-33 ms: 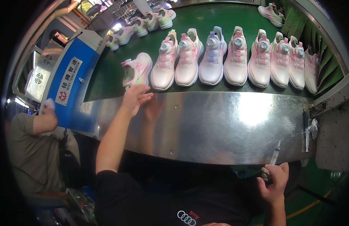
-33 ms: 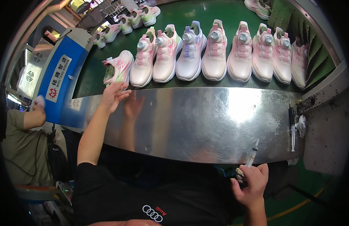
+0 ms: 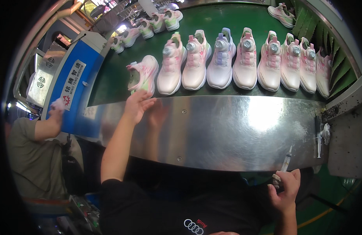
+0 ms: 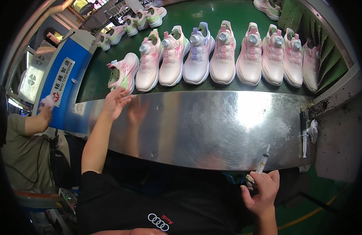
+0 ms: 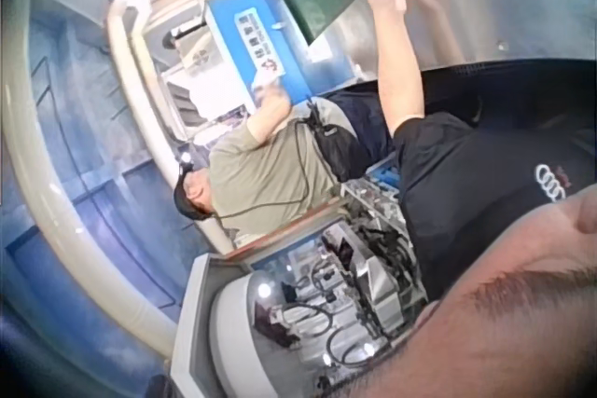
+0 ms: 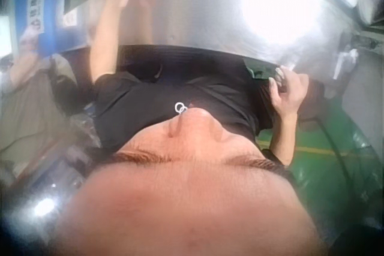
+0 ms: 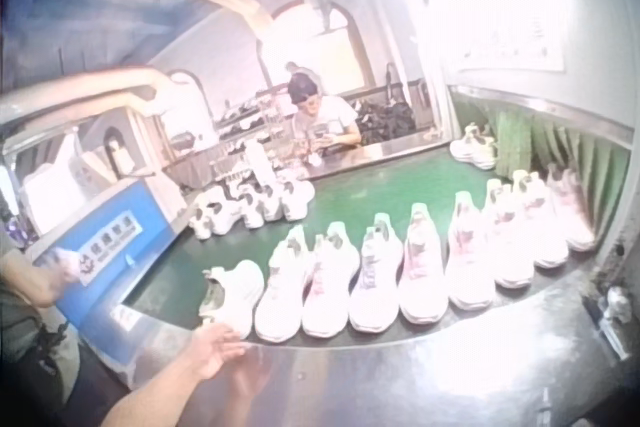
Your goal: The person applies adhesive around the soles of shoes using a syringe, places the shoes on a conveyor belt, refills the syringe with liquid from a bottle, and wipes it with a cloth.
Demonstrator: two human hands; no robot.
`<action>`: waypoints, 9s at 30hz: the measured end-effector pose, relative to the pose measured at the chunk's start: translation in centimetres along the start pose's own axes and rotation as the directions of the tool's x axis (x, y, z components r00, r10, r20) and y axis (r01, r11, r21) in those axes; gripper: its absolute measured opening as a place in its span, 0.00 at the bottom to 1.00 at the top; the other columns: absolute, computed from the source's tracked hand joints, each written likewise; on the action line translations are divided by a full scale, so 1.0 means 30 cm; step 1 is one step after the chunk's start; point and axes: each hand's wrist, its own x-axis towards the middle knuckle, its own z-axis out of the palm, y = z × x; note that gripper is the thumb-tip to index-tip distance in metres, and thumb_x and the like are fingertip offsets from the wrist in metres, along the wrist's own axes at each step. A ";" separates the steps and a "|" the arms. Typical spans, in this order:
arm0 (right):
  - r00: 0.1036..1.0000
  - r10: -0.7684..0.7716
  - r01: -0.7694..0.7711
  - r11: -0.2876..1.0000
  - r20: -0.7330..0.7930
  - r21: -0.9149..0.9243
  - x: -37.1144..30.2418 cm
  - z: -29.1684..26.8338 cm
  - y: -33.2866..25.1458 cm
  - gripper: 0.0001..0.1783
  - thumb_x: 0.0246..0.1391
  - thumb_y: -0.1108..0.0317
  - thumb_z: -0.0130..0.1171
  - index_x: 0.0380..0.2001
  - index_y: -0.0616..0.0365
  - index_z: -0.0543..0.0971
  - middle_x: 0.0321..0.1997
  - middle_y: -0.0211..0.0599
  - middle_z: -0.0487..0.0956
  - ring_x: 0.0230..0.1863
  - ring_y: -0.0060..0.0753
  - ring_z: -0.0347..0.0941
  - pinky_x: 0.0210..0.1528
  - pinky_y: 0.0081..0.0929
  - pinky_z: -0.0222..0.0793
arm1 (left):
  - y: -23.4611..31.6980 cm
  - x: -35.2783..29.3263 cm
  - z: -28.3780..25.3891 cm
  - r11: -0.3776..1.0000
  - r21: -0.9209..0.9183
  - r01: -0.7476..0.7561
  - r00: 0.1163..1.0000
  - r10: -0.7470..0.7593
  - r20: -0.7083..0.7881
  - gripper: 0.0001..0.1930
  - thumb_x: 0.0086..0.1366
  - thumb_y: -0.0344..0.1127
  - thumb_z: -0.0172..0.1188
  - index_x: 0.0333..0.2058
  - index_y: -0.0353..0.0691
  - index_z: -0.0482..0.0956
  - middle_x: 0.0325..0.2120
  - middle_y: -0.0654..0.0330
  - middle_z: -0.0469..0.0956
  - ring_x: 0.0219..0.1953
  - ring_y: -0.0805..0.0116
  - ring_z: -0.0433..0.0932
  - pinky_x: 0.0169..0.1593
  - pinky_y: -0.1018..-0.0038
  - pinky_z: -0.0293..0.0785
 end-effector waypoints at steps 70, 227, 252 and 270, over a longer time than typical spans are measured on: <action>0.998 0.051 -0.054 0.286 0.041 0.957 0.235 -0.089 -0.191 0.31 0.38 0.62 0.72 0.42 0.70 0.71 0.31 0.47 0.77 0.30 0.39 0.77 0.32 0.27 0.72 | -0.033 -0.327 0.490 0.881 -0.471 -0.052 0.731 0.355 0.583 0.36 0.46 0.31 0.69 0.53 0.40 0.61 0.43 0.59 0.71 0.46 0.68 0.70 0.50 0.70 0.67; 0.891 0.001 -0.334 0.681 0.455 0.652 -0.034 -0.246 -0.348 0.18 0.40 0.64 0.70 0.35 0.58 0.80 0.25 0.30 0.78 0.17 0.25 0.65 0.18 0.21 0.54 | -0.340 -0.767 0.485 0.474 -0.057 0.879 0.230 -0.316 0.920 0.34 0.53 0.26 0.61 0.59 0.41 0.59 0.51 0.54 0.70 0.54 0.56 0.69 0.55 0.61 0.69; 0.955 -0.184 0.194 0.981 0.231 -0.020 -0.064 -0.159 -0.364 0.13 0.38 0.64 0.69 0.30 0.53 0.79 0.15 0.23 0.58 0.14 0.19 0.51 0.12 0.16 0.44 | -0.284 -0.737 0.687 0.502 -0.138 0.854 0.249 -0.162 0.955 0.21 0.64 0.38 0.54 0.54 0.37 0.67 0.51 0.52 0.71 0.55 0.60 0.70 0.51 0.68 0.74; 0.920 -0.345 0.372 0.918 0.185 -0.135 -0.072 -0.129 -0.339 0.12 0.39 0.64 0.68 0.31 0.49 0.79 0.17 0.23 0.63 0.14 0.18 0.51 0.14 0.17 0.43 | -0.256 -0.753 0.680 0.464 -0.216 0.859 0.325 -0.169 0.931 0.17 0.66 0.37 0.52 0.51 0.39 0.69 0.50 0.52 0.72 0.54 0.59 0.71 0.51 0.63 0.73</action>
